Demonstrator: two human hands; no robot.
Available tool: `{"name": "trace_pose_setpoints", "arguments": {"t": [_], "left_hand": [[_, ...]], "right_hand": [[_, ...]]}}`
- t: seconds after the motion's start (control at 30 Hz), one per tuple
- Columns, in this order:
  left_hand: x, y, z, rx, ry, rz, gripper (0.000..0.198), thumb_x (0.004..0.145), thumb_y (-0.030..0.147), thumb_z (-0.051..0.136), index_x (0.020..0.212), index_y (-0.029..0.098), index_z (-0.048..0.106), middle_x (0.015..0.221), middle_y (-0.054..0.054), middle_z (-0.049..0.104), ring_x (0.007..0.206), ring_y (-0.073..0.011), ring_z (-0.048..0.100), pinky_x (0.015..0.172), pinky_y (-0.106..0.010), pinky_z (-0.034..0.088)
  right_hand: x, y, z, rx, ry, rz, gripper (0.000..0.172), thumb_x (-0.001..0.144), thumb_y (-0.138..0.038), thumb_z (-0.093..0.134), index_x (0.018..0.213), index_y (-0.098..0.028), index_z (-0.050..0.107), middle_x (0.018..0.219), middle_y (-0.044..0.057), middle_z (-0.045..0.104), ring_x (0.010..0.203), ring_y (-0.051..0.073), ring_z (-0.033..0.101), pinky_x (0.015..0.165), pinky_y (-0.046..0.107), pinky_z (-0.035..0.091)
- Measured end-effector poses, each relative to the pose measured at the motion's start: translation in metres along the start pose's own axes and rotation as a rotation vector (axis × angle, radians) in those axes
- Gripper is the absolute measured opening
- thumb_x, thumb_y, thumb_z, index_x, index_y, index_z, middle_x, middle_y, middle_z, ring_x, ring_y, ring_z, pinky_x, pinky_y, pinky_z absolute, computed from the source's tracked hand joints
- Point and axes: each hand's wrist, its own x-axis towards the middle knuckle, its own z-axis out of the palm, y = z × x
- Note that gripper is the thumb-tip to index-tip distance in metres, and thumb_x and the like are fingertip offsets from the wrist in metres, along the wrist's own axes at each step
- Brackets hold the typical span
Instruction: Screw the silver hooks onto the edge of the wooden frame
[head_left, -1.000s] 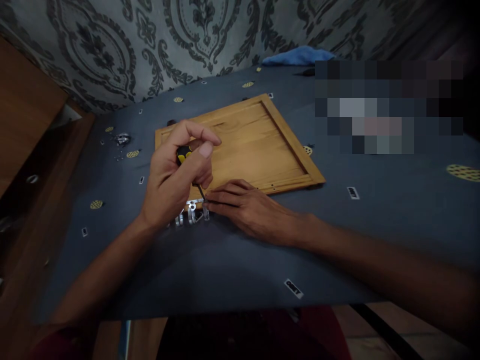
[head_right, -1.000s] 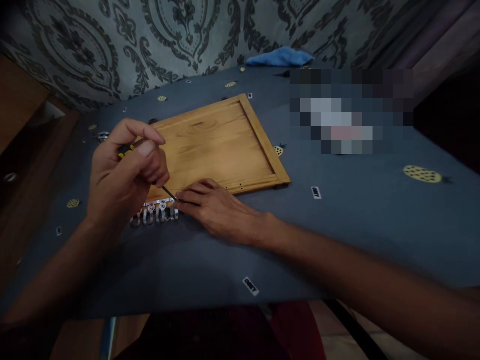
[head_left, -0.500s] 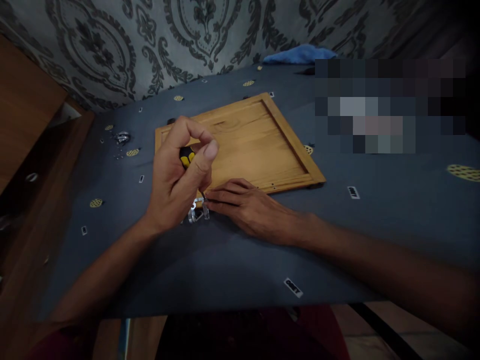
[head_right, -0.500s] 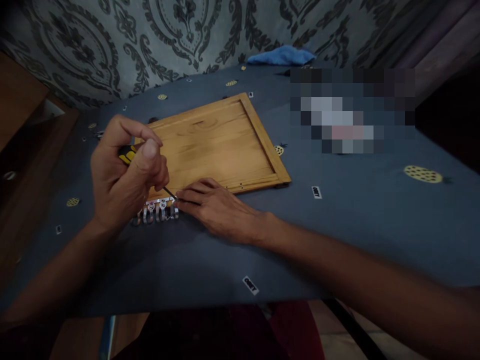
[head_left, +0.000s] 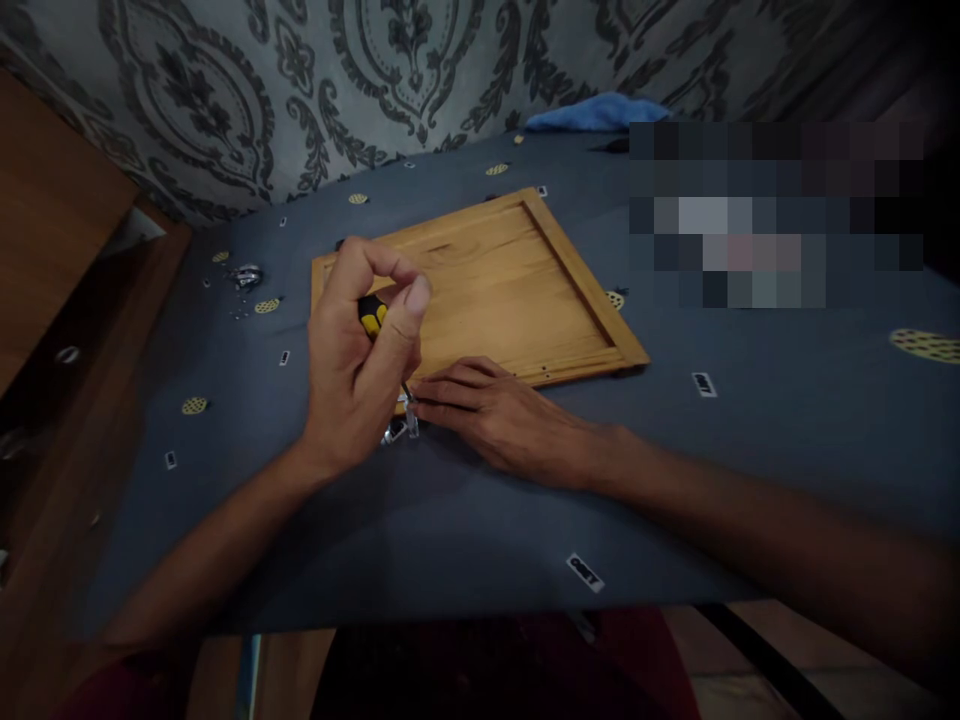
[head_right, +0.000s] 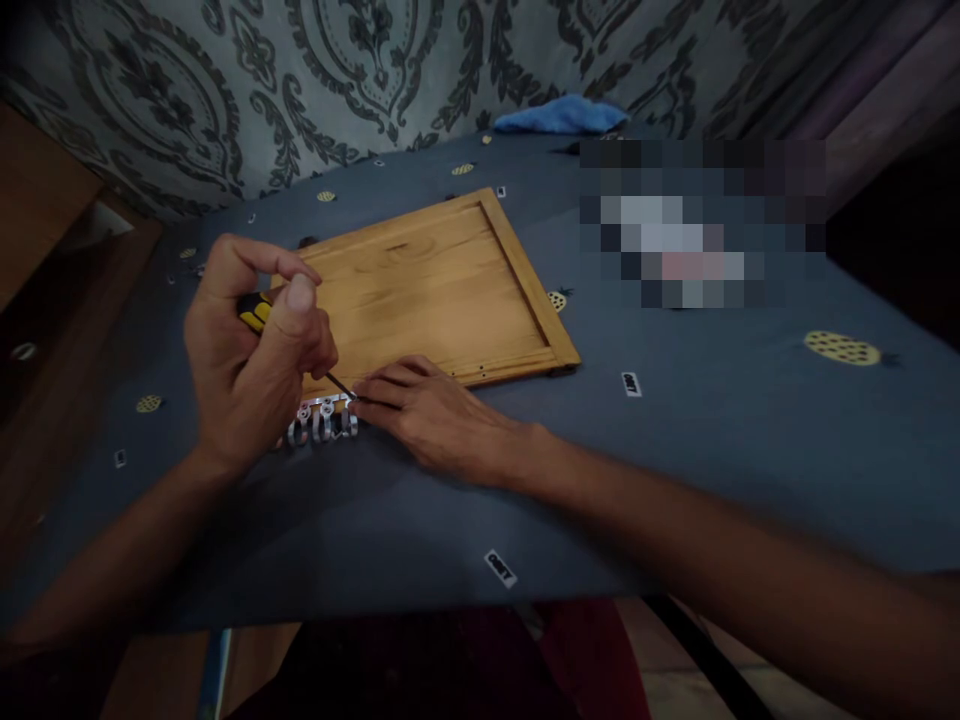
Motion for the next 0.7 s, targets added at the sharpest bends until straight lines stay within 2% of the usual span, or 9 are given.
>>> {"name": "trace_pose_setpoints", "arguments": {"t": [0.13, 0.3, 0.53, 0.7], "left_hand": [[0.0, -0.002, 0.0, -0.012, 0.01, 0.018, 0.017, 0.093, 0.04, 0.068, 0.09, 0.026, 0.058, 0.071, 0.004, 0.045, 0.048, -0.0098, 0.041, 0.043, -0.028, 0.032], [-0.002, 0.002, -0.002, 0.003, -0.011, -0.005, 0.013, 0.096, 0.038, 0.064, 0.09, 0.027, 0.059, 0.06, 0.006, 0.038, 0.048, -0.0118, 0.042, 0.046, -0.029, 0.034], [0.002, 0.013, -0.005, 0.005, 0.093, 0.037, 0.013, 0.097, 0.035, 0.065, 0.087, 0.027, 0.061, 0.058, 0.006, 0.043, 0.046, -0.0112, 0.038, 0.046, -0.032, 0.03], [0.006, 0.005, -0.007, -0.031, 0.047, 0.024, 0.017, 0.096, 0.039, 0.065, 0.086, 0.026, 0.06, 0.057, 0.006, 0.042, 0.044, -0.0098, 0.037, 0.043, -0.029, 0.031]], "right_hand": [[0.0, -0.001, -0.001, 0.0, -0.013, 0.009, 0.037, 0.095, -0.008, 0.051, 0.128, -0.014, 0.065, 0.13, 0.01, 0.07, 0.118, 0.025, 0.06, 0.103, 0.045, 0.047], [0.001, -0.001, -0.002, 0.012, -0.031, 0.025, 0.04, 0.093, -0.007, 0.051, 0.129, -0.016, 0.066, 0.13, 0.01, 0.07, 0.117, 0.025, 0.06, 0.101, 0.046, 0.047], [0.0, 0.0, 0.001, 0.008, -0.013, 0.015, 0.036, 0.095, -0.009, 0.052, 0.128, -0.015, 0.066, 0.129, 0.011, 0.07, 0.119, 0.026, 0.06, 0.103, 0.046, 0.046], [0.0, 0.001, 0.001, 0.023, -0.002, 0.009, 0.038, 0.094, -0.008, 0.052, 0.129, -0.015, 0.065, 0.128, 0.011, 0.071, 0.119, 0.026, 0.06, 0.102, 0.046, 0.046]]}}
